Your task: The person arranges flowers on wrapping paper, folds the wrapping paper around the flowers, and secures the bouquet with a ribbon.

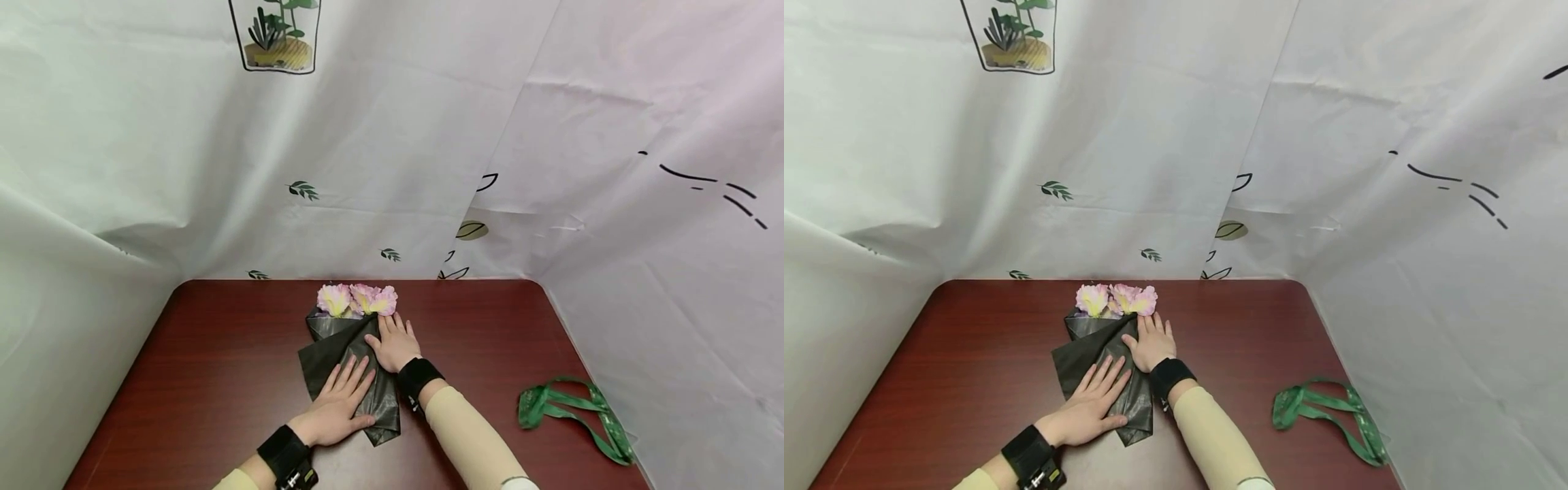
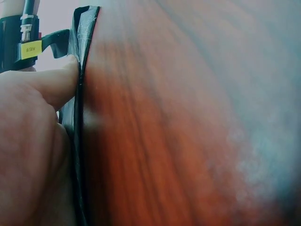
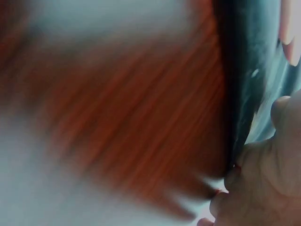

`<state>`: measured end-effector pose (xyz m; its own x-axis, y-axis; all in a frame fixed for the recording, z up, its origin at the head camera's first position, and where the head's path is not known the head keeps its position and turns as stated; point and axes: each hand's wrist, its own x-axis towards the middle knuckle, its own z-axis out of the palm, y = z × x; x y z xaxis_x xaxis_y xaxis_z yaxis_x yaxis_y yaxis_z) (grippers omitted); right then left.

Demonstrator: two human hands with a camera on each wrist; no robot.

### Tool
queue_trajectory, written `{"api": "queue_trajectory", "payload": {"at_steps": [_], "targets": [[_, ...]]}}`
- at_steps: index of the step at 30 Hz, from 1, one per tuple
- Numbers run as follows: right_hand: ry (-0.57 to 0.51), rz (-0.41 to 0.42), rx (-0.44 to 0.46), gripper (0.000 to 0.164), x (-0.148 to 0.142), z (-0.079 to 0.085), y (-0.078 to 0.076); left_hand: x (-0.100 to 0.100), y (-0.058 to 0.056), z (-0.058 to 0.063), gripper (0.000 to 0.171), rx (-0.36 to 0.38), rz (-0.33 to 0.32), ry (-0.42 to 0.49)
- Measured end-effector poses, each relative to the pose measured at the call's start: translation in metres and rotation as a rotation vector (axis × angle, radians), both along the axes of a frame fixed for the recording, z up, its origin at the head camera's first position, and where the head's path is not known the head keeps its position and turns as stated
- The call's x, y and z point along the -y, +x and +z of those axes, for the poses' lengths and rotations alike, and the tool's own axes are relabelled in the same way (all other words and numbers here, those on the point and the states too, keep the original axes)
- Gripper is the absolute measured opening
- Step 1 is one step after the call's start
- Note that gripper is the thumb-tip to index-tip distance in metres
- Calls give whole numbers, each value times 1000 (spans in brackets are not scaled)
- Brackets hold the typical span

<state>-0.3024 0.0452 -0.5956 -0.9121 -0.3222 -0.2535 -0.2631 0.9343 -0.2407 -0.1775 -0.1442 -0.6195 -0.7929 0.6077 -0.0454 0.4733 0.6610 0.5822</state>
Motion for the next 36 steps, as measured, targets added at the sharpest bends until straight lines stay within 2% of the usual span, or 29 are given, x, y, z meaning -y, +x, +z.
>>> {"api": "queue_trajectory", "payload": {"at_steps": [2, 5, 10, 13, 20, 23, 27, 30, 34, 36], "targets": [[2, -2, -7, 76, 0, -1, 1, 1, 0, -2, 91, -6, -10, 28], [30, 15, 1, 76, -2, -2, 6, 3, -1, -7, 92, -8, -14, 14], [56, 99, 14, 75, -15, -11, 27, 1, -3, -12, 94, -14, 9, -49], [40, 133, 16, 73, -25, -10, 50, 0, -3, -13, 94, -29, 18, -66], [84, 191, 54, 72, -36, 18, 116, 0, -3, -13, 95, -31, 18, -57], [104, 213, 71, 75, -38, 25, 141, 1, -5, -12, 94, -28, 5, -55], [100, 224, 108, 80, -37, 26, 162, 3, -9, -10, 94, -24, -17, -47], [81, 209, 131, 85, -35, 26, 167, 3, -10, -8, 94, -80, -27, -49], [66, 177, 151, 93, -33, 25, 171, -5, -6, -8, 90, -246, -80, -24], [65, 162, 151, 96, -32, 25, 173, -11, -2, -7, 85, -288, -118, -6]]}}
